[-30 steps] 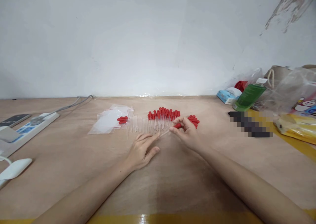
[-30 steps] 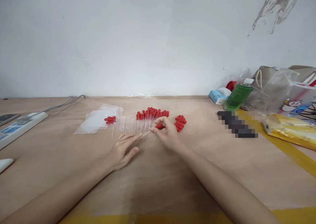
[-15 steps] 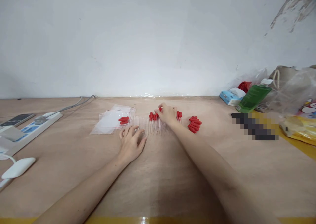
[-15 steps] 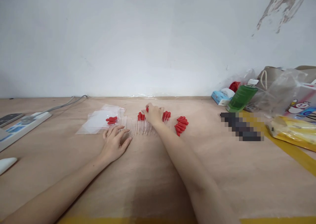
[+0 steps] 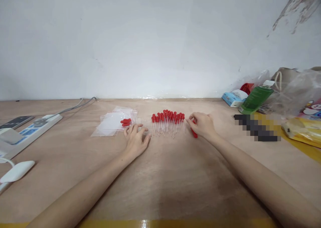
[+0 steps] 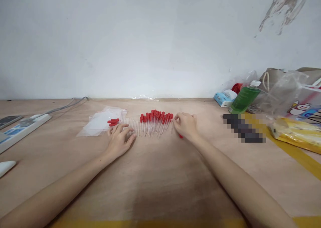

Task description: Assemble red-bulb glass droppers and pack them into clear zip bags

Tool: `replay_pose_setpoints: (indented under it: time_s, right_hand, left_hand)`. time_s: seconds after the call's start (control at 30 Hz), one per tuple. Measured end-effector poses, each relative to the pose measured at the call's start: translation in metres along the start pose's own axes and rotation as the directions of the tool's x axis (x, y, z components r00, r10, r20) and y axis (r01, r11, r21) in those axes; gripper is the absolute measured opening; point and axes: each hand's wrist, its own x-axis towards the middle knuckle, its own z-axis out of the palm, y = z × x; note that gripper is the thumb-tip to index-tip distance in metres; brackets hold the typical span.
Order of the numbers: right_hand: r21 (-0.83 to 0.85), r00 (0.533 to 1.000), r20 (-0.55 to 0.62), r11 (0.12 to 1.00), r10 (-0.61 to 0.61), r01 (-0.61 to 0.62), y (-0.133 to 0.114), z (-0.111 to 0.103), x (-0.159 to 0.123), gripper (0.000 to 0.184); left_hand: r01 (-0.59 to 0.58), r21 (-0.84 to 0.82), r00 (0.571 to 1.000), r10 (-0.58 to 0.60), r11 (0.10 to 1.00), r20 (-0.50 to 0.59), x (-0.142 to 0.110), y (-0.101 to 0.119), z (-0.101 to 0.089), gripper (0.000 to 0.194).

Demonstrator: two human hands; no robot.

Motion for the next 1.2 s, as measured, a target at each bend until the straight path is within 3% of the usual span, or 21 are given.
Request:
replay_pose_setpoints:
  time_s: [0.17,0.53,0.73,0.93,1.2]
  right_hand:
    - [0.003,0.994,0.098,0.999,0.051,-0.051,0.028,-0.016,-0.019,0.022]
    - [-0.148,0.974,0.205,0.987,0.097,-0.067,0.013,-0.012,-0.025,0.024]
    - [-0.125,0.961,0.231,0.984,0.152,-0.125,0.013,-0.008,-0.027,0.021]
    - [-0.096,0.957,0.204,0.977,0.209,-0.193,0.009,-0.007,-0.027,0.026]
    - [0.011,0.948,0.122,0.955,0.293,-0.296,0.003,-0.007,-0.029,0.032]
  left_hand:
    - [0.087,0.070,0.996,-0.089,0.994,0.018,0.033,0.007,0.015,0.016]
    - [0.135,0.211,0.970,-0.173,0.968,0.174,0.064,0.015,0.019,0.015]
    - [0.209,0.277,0.906,-0.292,0.938,0.307,0.077,0.031,0.016,0.026]
    - [0.329,0.223,0.799,-0.396,0.918,0.452,0.089,0.027,0.019,0.043]
    - [0.408,0.191,0.745,-0.446,0.893,0.496,0.092,0.022,0.026,0.041]
